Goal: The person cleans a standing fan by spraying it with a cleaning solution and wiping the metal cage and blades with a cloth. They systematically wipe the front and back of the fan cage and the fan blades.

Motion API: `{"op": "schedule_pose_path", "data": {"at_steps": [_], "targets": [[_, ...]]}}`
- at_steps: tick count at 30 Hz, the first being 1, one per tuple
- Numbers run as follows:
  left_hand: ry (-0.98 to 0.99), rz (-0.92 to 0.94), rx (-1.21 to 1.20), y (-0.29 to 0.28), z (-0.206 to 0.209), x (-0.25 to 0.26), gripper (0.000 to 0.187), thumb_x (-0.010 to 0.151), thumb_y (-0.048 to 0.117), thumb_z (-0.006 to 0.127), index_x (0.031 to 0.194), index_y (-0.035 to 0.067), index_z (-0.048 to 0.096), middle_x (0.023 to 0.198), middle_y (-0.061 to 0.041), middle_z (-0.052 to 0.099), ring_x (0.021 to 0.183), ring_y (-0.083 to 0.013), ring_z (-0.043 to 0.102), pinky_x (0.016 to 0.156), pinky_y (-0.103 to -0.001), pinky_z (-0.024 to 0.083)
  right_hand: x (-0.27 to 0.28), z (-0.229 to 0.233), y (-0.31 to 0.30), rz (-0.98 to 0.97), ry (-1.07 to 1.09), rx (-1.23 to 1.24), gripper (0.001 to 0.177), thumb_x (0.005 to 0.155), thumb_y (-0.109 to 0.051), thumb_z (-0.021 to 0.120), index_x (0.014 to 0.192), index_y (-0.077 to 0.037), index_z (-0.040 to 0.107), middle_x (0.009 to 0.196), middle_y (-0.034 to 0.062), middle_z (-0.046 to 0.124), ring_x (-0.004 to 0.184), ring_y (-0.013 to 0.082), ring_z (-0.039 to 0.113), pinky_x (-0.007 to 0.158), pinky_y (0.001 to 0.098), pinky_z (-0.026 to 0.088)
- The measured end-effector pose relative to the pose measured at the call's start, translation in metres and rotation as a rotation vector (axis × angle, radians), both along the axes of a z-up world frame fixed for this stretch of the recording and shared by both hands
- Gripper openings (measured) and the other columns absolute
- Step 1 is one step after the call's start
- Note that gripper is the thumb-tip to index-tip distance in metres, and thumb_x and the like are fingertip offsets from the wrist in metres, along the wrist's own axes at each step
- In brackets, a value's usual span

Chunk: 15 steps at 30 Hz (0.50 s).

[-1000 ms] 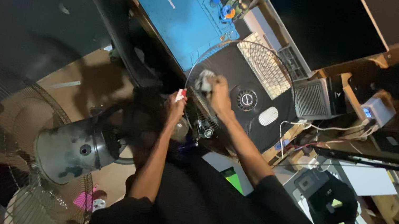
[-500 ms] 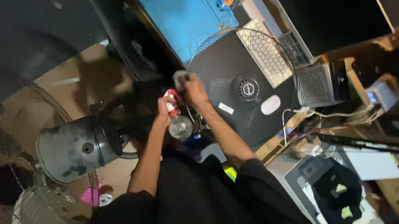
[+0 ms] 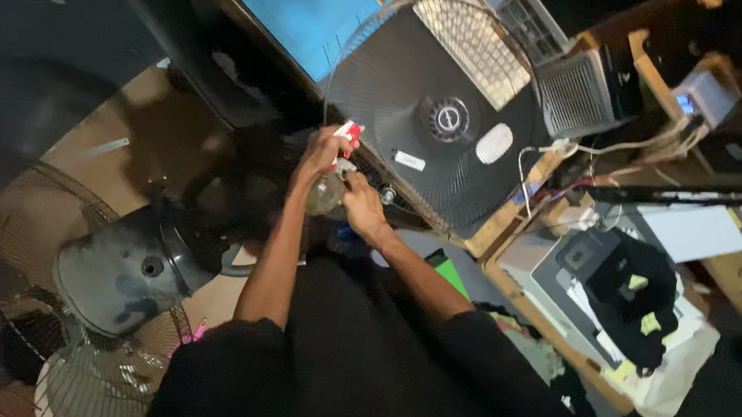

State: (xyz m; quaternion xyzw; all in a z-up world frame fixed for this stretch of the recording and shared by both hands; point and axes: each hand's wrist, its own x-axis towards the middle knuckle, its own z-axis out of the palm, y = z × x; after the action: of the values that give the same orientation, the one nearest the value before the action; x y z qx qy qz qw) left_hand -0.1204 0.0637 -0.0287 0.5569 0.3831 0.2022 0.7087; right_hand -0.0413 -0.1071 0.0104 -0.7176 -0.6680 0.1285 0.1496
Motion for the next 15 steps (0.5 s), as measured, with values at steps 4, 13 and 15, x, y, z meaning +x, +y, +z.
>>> {"op": "schedule_pose_path", "data": {"at_steps": [4, 13, 15], "targets": [[0.16, -0.077, -0.045, 0.004, 0.048, 0.006, 0.037, 0.07, 0.029, 0.063, 0.1, 0.012, 0.078, 0.077, -0.003, 0.068, 0.066, -0.0144, 0.061, 0.048, -0.031, 0.047, 0.0, 0.011, -0.004, 0.091, 0.031, -0.083, 0.034, 0.075, 0.001, 0.065, 0.109, -0.001, 0.07, 0.12, 0.0207, 0.062, 0.111, 0.0391, 0.062, 0.092, 0.0452, 0.054], [0.169, -0.303, -0.077, -0.007, 0.076, 0.023, 0.038, 0.072, 0.028, 0.062, 0.104, 0.013, 0.077, 0.076, -0.005, 0.068, 0.058, -0.0173, 0.061, 0.046, -0.035, 0.052, 0.019, 0.049, -0.048, -0.387, 0.155, 0.375, 0.055, 0.07, 0.01, 0.067, 0.123, -0.004, 0.07, 0.117, 0.0163, 0.065, 0.107, 0.0352, 0.064, 0.091, 0.039, 0.054], [0.162, -0.368, 0.029, -0.013, 0.068, 0.032, 0.037, 0.073, 0.028, 0.064, 0.102, 0.009, 0.078, 0.077, -0.008, 0.067, 0.064, -0.0161, 0.063, 0.048, -0.036, 0.054, 0.019, 0.031, -0.055, -0.404, 0.111, 0.361, 0.051, 0.076, 0.007, 0.067, 0.125, -0.006, 0.069, 0.117, 0.0169, 0.064, 0.107, 0.0358, 0.064, 0.091, 0.0398, 0.053]]}}
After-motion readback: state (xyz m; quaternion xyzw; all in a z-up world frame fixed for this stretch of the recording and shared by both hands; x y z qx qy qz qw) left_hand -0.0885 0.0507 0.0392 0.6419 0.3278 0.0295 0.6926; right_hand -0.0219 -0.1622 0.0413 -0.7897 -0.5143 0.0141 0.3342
